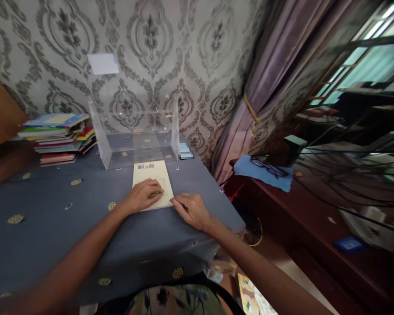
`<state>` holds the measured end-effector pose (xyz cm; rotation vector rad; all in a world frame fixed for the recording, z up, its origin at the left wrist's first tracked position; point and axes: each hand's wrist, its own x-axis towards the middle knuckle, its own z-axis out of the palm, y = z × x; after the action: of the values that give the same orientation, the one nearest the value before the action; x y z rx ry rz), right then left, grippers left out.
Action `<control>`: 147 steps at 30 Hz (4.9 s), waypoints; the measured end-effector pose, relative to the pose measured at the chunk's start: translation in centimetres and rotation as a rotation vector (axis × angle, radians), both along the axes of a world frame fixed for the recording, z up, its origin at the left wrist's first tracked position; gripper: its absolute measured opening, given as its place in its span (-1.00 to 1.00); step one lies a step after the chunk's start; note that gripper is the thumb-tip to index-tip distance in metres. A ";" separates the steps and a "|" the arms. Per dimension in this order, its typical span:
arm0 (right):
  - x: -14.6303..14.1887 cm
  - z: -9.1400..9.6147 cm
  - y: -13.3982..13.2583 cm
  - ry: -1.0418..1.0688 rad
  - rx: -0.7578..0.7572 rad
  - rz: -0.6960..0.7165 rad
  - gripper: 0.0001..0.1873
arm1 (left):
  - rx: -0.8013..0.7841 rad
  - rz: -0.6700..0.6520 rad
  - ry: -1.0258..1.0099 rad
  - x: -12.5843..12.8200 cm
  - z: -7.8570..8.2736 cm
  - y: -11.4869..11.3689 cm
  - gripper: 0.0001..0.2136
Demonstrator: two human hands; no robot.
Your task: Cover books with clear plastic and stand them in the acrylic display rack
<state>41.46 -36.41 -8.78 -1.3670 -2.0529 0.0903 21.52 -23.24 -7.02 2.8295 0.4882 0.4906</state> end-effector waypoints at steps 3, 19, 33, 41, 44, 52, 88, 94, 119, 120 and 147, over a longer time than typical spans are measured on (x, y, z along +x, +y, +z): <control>-0.1 0.0 0.0 0.000 -0.025 -0.042 -0.58 | 0.002 0.039 -0.064 0.0 -1.1 1.0 -0.75; 0.1 0.2 -0.5 0.060 -0.006 -0.005 -0.57 | 0.122 0.635 0.034 -1.5 -3.5 7.2 -0.59; -5.1 0.8 13.4 -0.072 -0.123 -0.019 -0.61 | 0.164 0.681 0.025 -1.0 -3.6 6.9 -0.61; -0.6 -1.1 14.7 -0.163 -0.209 -0.225 -0.55 | 0.139 0.711 0.041 -0.7 -3.5 6.7 -0.60; 1.4 -1.5 14.5 -0.126 -0.206 -0.262 -0.55 | 0.110 0.715 0.062 -0.6 -3.2 6.5 -0.60; 2.3 -1.8 15.5 -0.149 -0.220 -0.238 -0.56 | 0.064 0.760 0.049 0.1 -2.8 6.0 -0.60; -0.8 -1.0 -1.5 -0.182 -0.132 -0.047 -0.60 | 0.027 0.743 0.054 -0.5 -2.7 6.1 -0.58; -7.5 -0.3 -0.1 -0.240 -0.148 0.165 -0.54 | 0.042 0.741 0.043 -0.5 -2.8 6.2 -0.59; -1.9 -1.4 -3.1 -0.134 -0.080 0.003 -0.49 | 0.159 0.629 0.051 -1.1 -2.7 6.5 -0.66; -1.9 -1.3 -3.1 -0.130 -0.075 0.005 -0.50 | 0.176 0.613 0.054 -1.1 -2.6 6.6 -0.68; -2.3 -1.1 -3.1 -0.099 -0.045 -0.016 -0.56 | 0.197 0.106 0.048 5.3 -1.9 7.3 -0.65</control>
<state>39.20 -39.55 -9.83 -1.4414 -2.1325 0.0630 26.83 -15.96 -8.91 3.0208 0.6346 0.5181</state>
